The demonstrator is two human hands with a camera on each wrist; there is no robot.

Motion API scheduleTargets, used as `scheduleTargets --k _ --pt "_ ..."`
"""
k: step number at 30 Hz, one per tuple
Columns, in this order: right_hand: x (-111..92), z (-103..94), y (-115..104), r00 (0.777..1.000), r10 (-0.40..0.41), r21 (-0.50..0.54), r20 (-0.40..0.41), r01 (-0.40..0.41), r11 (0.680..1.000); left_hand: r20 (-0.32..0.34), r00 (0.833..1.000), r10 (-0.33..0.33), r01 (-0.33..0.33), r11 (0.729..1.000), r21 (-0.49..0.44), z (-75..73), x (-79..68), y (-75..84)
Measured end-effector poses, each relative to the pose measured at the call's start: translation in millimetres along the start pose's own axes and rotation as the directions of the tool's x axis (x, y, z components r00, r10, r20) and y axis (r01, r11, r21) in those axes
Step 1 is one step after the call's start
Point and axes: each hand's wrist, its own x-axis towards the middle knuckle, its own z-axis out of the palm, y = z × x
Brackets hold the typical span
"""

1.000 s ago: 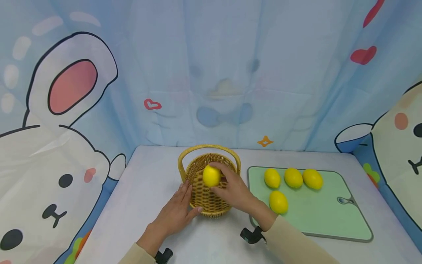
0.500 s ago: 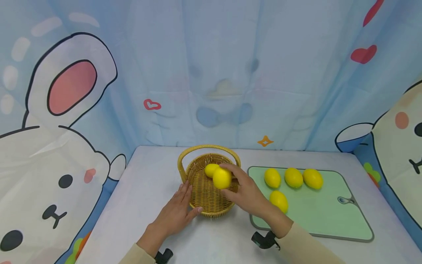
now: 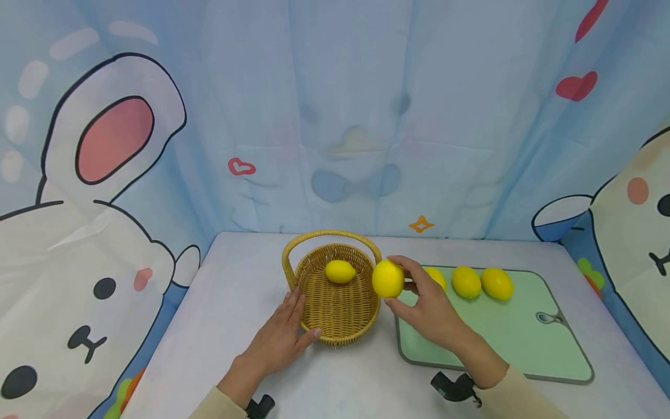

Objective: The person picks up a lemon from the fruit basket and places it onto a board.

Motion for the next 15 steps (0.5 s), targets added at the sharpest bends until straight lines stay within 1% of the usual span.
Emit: scheduleTargets --k 5,9,13,15 --pt "-13 -17.8 15 0.999 0.039 -0.008 -0.034 -0.04 0.999 0.004 1.0 0.002 -0.002 1.0 -0.003 -0.8 -0.4 1.1" --pt "-24 -33.2 28 0.996 0.063 -0.044 -0.06 -0.066 0.997 0.009 1.0 -0.001 0.001 1.0 0.004 -1.1 -0.2 1.1" --pt "-34 -48.4 39 0.991 0.102 -0.068 -0.081 -0.107 0.992 0.011 1.0 -0.003 0.003 1.0 0.007 -1.1 0.4 0.9" --pt "-39 -56.0 44 0.989 0.119 -0.063 -0.093 -0.125 0.99 0.011 1.0 -0.003 0.003 1.0 0.008 -1.2 0.6 0.9"
